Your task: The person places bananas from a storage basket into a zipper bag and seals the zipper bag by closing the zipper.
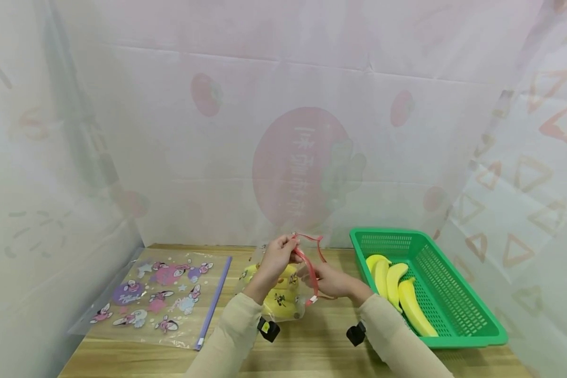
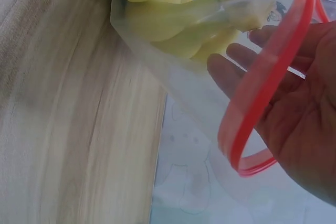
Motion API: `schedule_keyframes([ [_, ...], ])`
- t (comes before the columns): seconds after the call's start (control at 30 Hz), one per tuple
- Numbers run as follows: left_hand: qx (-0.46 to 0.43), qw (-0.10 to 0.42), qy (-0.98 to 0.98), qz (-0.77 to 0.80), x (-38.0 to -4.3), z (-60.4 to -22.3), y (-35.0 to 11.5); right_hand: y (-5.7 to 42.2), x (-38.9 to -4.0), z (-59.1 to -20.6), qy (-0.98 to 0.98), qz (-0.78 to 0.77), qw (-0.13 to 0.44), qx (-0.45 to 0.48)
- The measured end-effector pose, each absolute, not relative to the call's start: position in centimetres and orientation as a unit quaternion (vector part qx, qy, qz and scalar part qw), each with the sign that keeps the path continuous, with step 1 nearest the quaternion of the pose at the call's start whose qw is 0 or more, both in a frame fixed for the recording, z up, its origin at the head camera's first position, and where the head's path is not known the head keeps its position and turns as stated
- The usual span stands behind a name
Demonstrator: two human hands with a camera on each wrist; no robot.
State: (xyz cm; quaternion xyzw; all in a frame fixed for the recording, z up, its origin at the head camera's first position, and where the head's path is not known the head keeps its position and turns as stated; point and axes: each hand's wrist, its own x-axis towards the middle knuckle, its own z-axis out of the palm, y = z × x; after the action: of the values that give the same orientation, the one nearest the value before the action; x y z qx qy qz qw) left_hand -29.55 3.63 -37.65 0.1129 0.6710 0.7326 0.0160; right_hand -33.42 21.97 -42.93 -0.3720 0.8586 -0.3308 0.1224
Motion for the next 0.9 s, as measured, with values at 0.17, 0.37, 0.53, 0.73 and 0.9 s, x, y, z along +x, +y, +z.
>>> schedule_keyframes([
  [0.17,0.097,0.020,0.669,0.737,-30.8,-38.6,3.2,22.4,-33.3,-42.3,0.866,-0.317,0.120,-0.368],
  [0.37,0.079,0.020,0.661,0.746,-32.5,-40.5,2.8,24.0,-33.1,-40.9,0.879,-0.309,0.078,-0.353],
  [0.53,0.061,0.016,0.658,0.751,-32.8,-41.3,2.5,26.4,-33.6,-39.7,0.895,-0.317,0.030,-0.312],
  [0.73,0.051,0.013,0.657,0.752,-32.9,-42.1,1.8,29.9,-34.6,-38.2,0.919,-0.317,0.000,-0.233],
  [0.9,0.033,0.009,0.663,0.747,-33.0,-42.6,1.4,33.2,-35.7,-37.8,0.938,-0.302,0.017,-0.171],
])
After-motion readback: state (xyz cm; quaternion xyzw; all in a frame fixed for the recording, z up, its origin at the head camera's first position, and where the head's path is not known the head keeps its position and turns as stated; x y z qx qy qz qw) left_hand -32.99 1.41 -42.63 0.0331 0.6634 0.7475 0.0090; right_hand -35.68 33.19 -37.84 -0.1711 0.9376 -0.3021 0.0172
